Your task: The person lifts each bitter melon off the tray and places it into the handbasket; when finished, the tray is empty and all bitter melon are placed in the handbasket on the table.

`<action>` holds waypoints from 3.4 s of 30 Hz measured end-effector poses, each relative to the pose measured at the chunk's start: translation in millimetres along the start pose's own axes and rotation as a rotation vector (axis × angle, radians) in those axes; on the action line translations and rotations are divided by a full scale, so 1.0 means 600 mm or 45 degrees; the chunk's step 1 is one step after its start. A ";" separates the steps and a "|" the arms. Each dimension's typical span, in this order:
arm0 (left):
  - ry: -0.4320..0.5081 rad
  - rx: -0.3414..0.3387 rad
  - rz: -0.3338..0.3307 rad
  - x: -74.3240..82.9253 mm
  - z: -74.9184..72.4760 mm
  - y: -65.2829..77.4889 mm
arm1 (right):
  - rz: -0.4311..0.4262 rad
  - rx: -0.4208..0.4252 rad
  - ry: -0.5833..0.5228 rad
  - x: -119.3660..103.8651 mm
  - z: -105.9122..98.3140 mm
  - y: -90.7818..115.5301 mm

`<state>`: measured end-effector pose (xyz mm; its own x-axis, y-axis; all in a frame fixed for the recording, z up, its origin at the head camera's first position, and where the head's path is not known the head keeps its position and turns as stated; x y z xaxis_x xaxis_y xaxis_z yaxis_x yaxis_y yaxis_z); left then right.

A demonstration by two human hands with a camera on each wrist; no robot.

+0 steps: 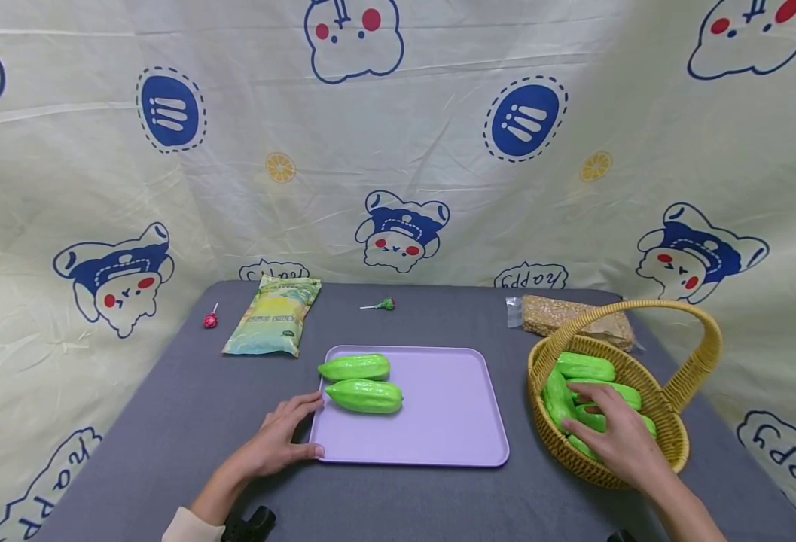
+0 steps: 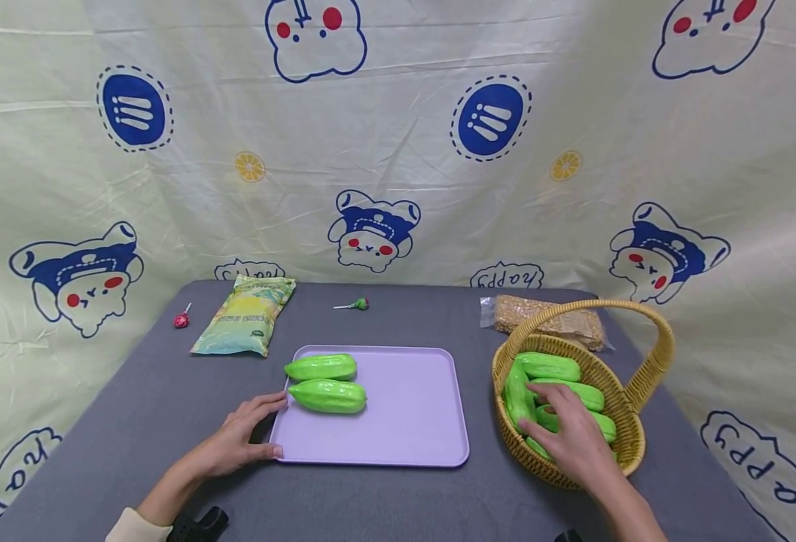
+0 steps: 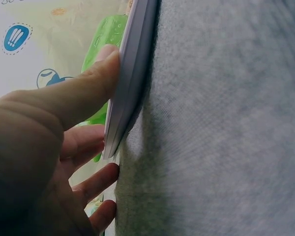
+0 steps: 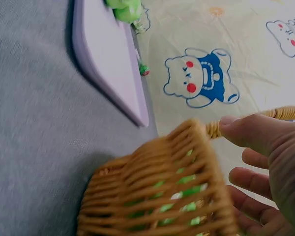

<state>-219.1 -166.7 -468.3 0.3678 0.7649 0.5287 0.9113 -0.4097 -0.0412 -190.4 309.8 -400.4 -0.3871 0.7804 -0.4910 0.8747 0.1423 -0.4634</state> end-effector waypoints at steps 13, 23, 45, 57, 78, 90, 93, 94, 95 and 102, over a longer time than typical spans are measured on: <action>0.003 -0.001 0.002 0.000 -0.002 0.000 | -0.180 0.058 -0.034 -0.074 0.024 -0.016; 0.001 0.008 0.024 -0.001 -0.002 0.001 | -0.330 0.017 -0.117 -0.123 0.087 -0.035; 0.005 0.017 0.026 0.000 -0.002 0.002 | -0.368 -0.163 -0.208 -0.198 0.204 -0.073; 0.004 0.003 0.010 0.000 -0.002 0.003 | -0.284 -0.224 -0.293 -0.216 0.256 -0.095; 0.028 -0.012 -0.009 0.000 -0.002 0.001 | -0.303 -0.252 -0.225 -0.235 0.320 -0.125; 0.014 0.010 0.007 -0.001 -0.001 0.002 | -0.223 -0.292 -0.247 -0.235 0.332 -0.130; 0.003 0.020 0.021 -0.001 0.000 0.002 | -0.209 -0.317 -0.257 -0.234 0.336 -0.130; -0.003 0.022 0.026 -0.001 0.000 0.001 | -0.204 -0.328 -0.261 -0.234 0.336 -0.130; -0.008 0.024 0.031 -0.001 0.000 0.001 | -0.200 -0.336 -0.260 -0.233 0.337 -0.130; -0.005 0.020 0.031 -0.002 0.000 0.000 | -0.161 -0.379 -0.274 -0.231 0.340 -0.128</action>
<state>-219.4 -167.5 -468.9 0.3907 0.7568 0.5240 0.9049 -0.4203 -0.0677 -263.2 66.3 -447.3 -0.5221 0.6044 -0.6017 0.8502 0.4243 -0.3115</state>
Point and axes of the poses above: each hand's wrist, its own y-axis away from the middle knuckle, its own z-axis out of the palm, x = y × z, the point moved 3 cm from there along -y, towards the middle knuckle, and after that the axes turned 8 degrees about -y, right-handed, at the moved point
